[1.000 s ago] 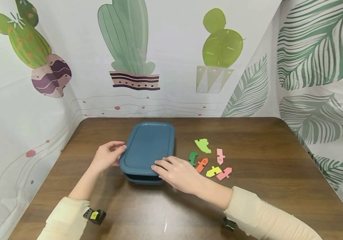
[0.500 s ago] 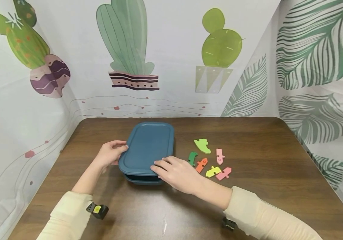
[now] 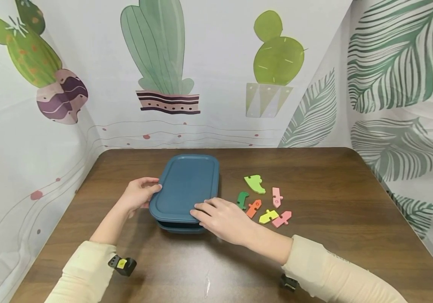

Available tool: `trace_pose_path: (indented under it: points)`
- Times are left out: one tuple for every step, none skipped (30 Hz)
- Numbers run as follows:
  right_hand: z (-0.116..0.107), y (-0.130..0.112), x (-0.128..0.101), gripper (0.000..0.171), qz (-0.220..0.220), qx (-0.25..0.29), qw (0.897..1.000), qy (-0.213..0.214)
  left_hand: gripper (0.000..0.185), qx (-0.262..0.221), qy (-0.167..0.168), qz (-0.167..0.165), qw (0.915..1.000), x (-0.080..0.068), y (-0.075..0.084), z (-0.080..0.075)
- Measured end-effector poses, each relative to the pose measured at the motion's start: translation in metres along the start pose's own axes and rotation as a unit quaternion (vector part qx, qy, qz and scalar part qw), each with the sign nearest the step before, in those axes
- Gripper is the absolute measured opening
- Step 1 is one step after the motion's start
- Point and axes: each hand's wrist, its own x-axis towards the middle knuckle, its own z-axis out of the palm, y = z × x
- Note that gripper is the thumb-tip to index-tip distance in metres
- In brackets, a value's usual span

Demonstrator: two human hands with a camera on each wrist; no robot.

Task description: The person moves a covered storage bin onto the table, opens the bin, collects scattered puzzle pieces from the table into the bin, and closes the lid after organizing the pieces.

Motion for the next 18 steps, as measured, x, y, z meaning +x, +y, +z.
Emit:
trace_pose_path:
  points:
    - [-0.0002, 0.0000, 0.0000, 0.034, -0.001, -0.001, 1.000, -0.001, 0.050, 0.002, 0.001, -0.001, 1.0000, -0.0003, 0.0002, -0.0001]
    - [-0.0006, -0.0002, 0.0000, 0.034, -0.001, -0.001, 1.000, -0.002, 0.049, 0.001, 0.001, -0.001, 1.0000, -0.0005, 0.0004, 0.0000]
    - [-0.0010, -0.0003, 0.0001, 0.034, -0.001, -0.002, 1.000, -0.004, 0.049, 0.000, 0.002, -0.001, 1.0000, -0.0002, 0.0002, 0.0000]
    - [-0.0014, -0.0005, 0.0001, 0.034, -0.001, -0.003, 1.000, -0.005, 0.049, 0.000, 0.002, -0.001, 1.0000, 0.0000, 0.0001, 0.0001]
    - [-0.0018, -0.0006, 0.0001, 0.034, -0.002, -0.004, 1.000, -0.006, 0.049, -0.001, 0.002, -0.001, 1.0000, 0.0003, -0.0004, 0.0000]
    - [-0.0022, -0.0008, 0.0000, 0.034, -0.002, -0.005, 1.000, -0.008, 0.049, -0.002, 0.003, -0.001, 1.0000, 0.0006, -0.0009, 0.0000]
    - [-0.0026, -0.0009, 0.0001, 0.034, -0.002, -0.007, 1.000, -0.009, 0.049, -0.002, 0.003, -0.001, 1.0000, 0.0010, -0.0015, 0.0000]
    - [-0.0028, -0.0009, 0.0000, 0.034, -0.003, -0.008, 1.000, -0.009, 0.049, -0.004, 0.004, 0.000, 1.0000, 0.0011, -0.0018, 0.0003]
    - [-0.0030, -0.0010, -0.0001, 0.034, -0.002, -0.007, 1.000, -0.010, 0.049, -0.005, 0.004, 0.000, 1.0000, 0.0012, -0.0021, 0.0005]
    - [-0.0030, -0.0010, -0.0001, 0.033, -0.002, -0.006, 1.000, -0.009, 0.048, -0.006, 0.005, 0.000, 1.0000, 0.0009, -0.0022, 0.0007]
    - [-0.0028, -0.0009, -0.0001, 0.033, -0.002, -0.005, 1.000, -0.009, 0.048, -0.007, 0.006, 0.001, 1.0000, 0.0009, -0.0024, 0.0010]
    - [-0.0028, -0.0008, -0.0001, 0.032, -0.002, -0.004, 1.000, -0.008, 0.048, -0.008, 0.007, 0.001, 0.9999, 0.0009, -0.0025, 0.0011]
    - [-0.0025, -0.0007, 0.0000, 0.032, -0.001, -0.001, 1.000, -0.006, 0.048, -0.009, 0.007, 0.002, 0.9999, 0.0008, -0.0024, 0.0013]
    - [-0.0023, -0.0005, -0.0001, 0.032, -0.001, 0.001, 1.000, -0.005, 0.048, -0.010, 0.007, 0.002, 0.9999, 0.0006, -0.0022, 0.0014]
    - [-0.0021, -0.0003, 0.0001, 0.031, 0.001, 0.004, 1.000, -0.002, 0.048, -0.010, 0.008, 0.002, 0.9999, 0.0007, -0.0021, 0.0014]
    - [-0.0023, -0.0001, 0.0001, 0.031, 0.003, 0.007, 1.000, 0.000, 0.048, -0.011, 0.008, 0.003, 0.9999, 0.0009, -0.0021, 0.0013]
    - [-0.0026, 0.0001, 0.0000, 0.031, 0.005, 0.010, 1.000, 0.002, 0.048, -0.011, 0.009, 0.002, 0.9999, 0.0010, -0.0021, 0.0013]
    - [-0.0032, 0.0002, 0.0001, 0.031, 0.010, 0.016, 1.000, 0.003, 0.049, -0.010, 0.009, 0.002, 0.9999, 0.0010, -0.0019, 0.0013]
